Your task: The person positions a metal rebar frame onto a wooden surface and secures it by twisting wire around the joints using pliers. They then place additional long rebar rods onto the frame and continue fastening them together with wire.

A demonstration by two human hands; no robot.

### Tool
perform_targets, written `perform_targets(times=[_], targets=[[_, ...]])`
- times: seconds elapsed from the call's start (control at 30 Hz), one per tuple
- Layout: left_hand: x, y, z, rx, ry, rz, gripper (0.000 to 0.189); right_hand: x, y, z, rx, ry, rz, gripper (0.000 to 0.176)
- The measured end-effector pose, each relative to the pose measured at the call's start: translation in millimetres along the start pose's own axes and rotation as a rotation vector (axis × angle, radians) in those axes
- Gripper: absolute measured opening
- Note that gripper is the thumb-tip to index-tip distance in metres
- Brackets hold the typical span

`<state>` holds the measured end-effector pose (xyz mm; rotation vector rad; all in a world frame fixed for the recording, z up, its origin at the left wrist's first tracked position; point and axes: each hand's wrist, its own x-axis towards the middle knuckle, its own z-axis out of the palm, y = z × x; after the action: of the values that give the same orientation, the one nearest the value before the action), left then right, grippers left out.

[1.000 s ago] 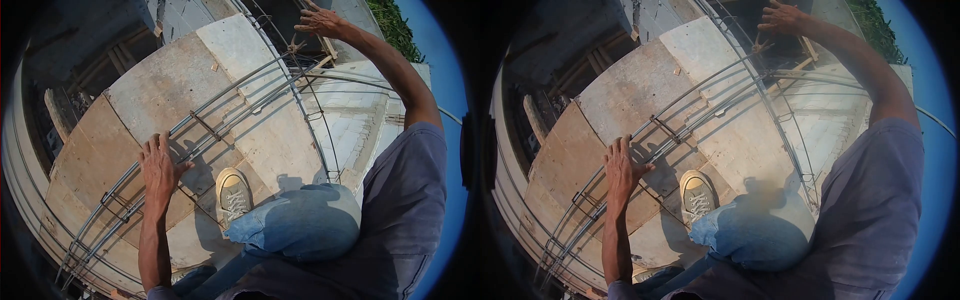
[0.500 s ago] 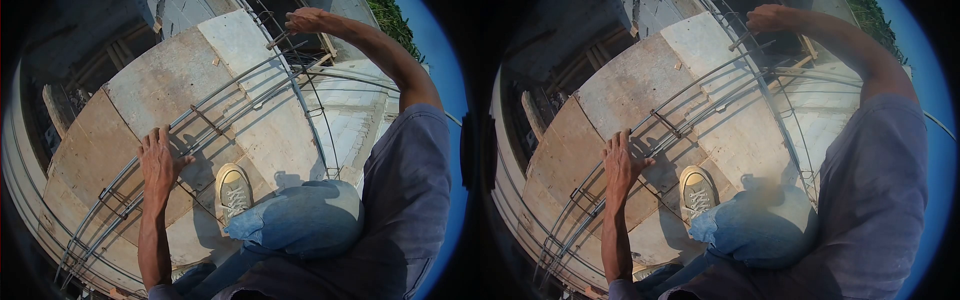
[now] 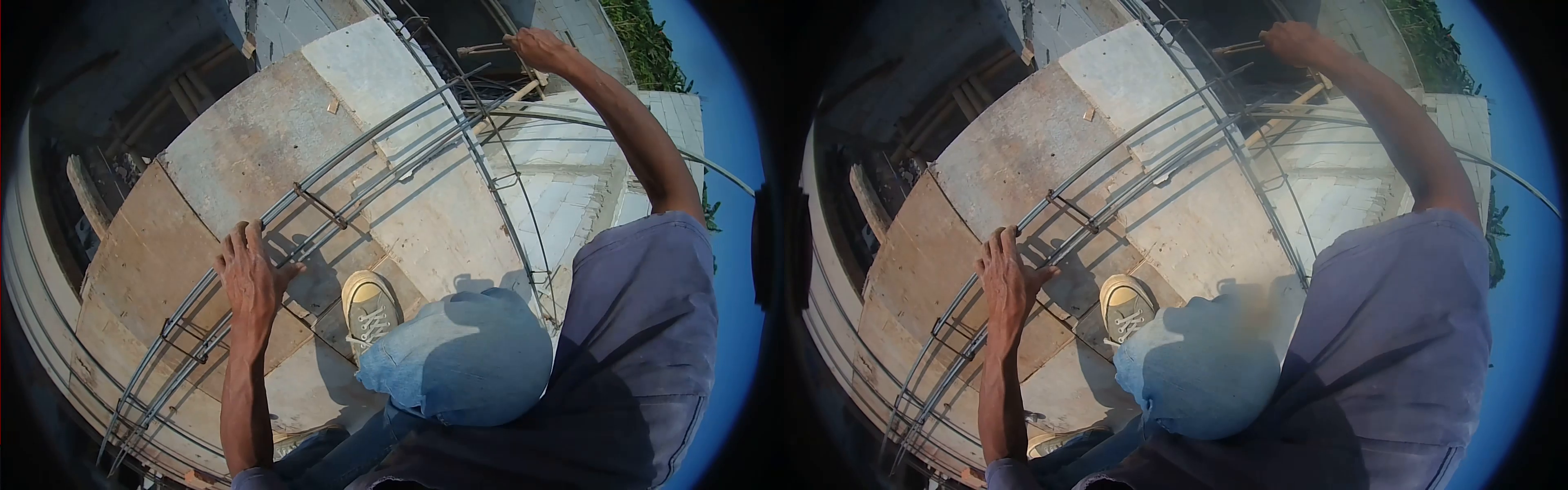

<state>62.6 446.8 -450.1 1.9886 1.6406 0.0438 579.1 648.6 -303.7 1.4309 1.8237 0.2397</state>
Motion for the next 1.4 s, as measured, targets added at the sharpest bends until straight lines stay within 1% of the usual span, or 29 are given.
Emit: perform_targets(times=[0.03, 0.1, 0.13, 0.2, 0.23, 0.27, 0.3, 0.33, 0.37, 0.43, 0.5, 0.57, 0.63, 0.67, 0.73, 0.83, 0.97, 1.07, 1.13, 1.3, 1.4], targets=[[-1, 1, 1, 0.0, 0.024, -0.001, 0.097, -2, 6, 12, -0.001, 0.007, -0.005, 0.021], [-7, 2, 2, 0.014, 0.056, 0.004, 0.095, 0, 12, 30, -0.185, 0.122, -0.174, 0.019], [-9, 4, 2, 0.027, 0.086, 0.02, 0.094, 7, 18, 34, -0.181, 0.13, -0.178, 0.019], [-10, 7, 4, 0.048, 0.077, -0.001, 0.093, 17, 31, 42, -0.261, 0.428, -0.334, 0.018], [-12, 9, 5, 0.062, 0.067, -0.02, 0.092, 17, 28, 29, -0.252, 0.426, -0.337, 0.018], [-14, 10, 8, 0.065, 0.06, -0.023, 0.092, 22, 29, 11, -0.317, 0.364, -0.379, 0.025], [-16, 10, 10, 0.073, 0.1, -0.001, 0.087, 22, 26, -3, -0.381, 0.298, -0.42, 0.033], [-18, 11, 11, 0.079, 0.138, 0.021, 0.081, 19, 26, -3, -0.373, 0.292, -0.424, 0.033], [-20, 11, 11, 0.079, 0.131, 0.018, 0.081, 21, 27, -5, -0.372, 0.274, -0.423, 0.033], [-21, 13, 9, 0.108, 0.095, -0.01, 0.087, 7, 9, -22, -0.378, 0.245, -0.422, 0.032], [-20, 15, 8, 0.113, 0.089, -0.034, 0.086, 1, 2, -40, -0.4, 0.231, -0.427, 0.032], [-21, 17, 7, 0.126, 0.07, -0.049, 0.084, -4, 9, -39, -0.408, 0.209, -0.428, 0.031], [-21, 19, 5, 0.1, 0.087, -0.036, 0.078, -11, 17, -32, -0.405, 0.173, -0.409, 0.031], [-21, 18, 6, 0.101, 0.084, -0.021, 0.078, -16, 20, -28, -0.402, 0.147, -0.391, 0.031], [-22, 13, 10, 0.073, 0.15, 0.028, 0.076, -22, 20, -27, -0.405, 0.099, -0.348, 0.03], [-26, 10, 15, 0.078, 0.2, 0.058, 0.077, -37, 14, -29, -0.417, 0.038, -0.308, 0.03], [-26, 12, 15, 0.072, 0.207, 0.061, 0.078, -42, 24, -15, -0.417, -0.058, -0.265, 0.029], [-28, 10, 18, 0.064, 0.248, 0.073, 0.079, -41, 6, -28, -0.445, -0.133, -0.25, 0.028], [-27, 7, 20, 0.066, 0.236, 0.056, 0.085, -49, -1, -35, -0.461, -0.176, -0.233, 0.028], [-28, 3, 24, 0.06, 0.235, 0.057, 0.084, -60, -35, -55, -0.482, -0.295, -0.184, 0.028], [-29, 3, 27, 0.051, 0.267, 0.068, 0.083, -51, -55, -72, -0.498, -0.35, -0.153, 0.028]])
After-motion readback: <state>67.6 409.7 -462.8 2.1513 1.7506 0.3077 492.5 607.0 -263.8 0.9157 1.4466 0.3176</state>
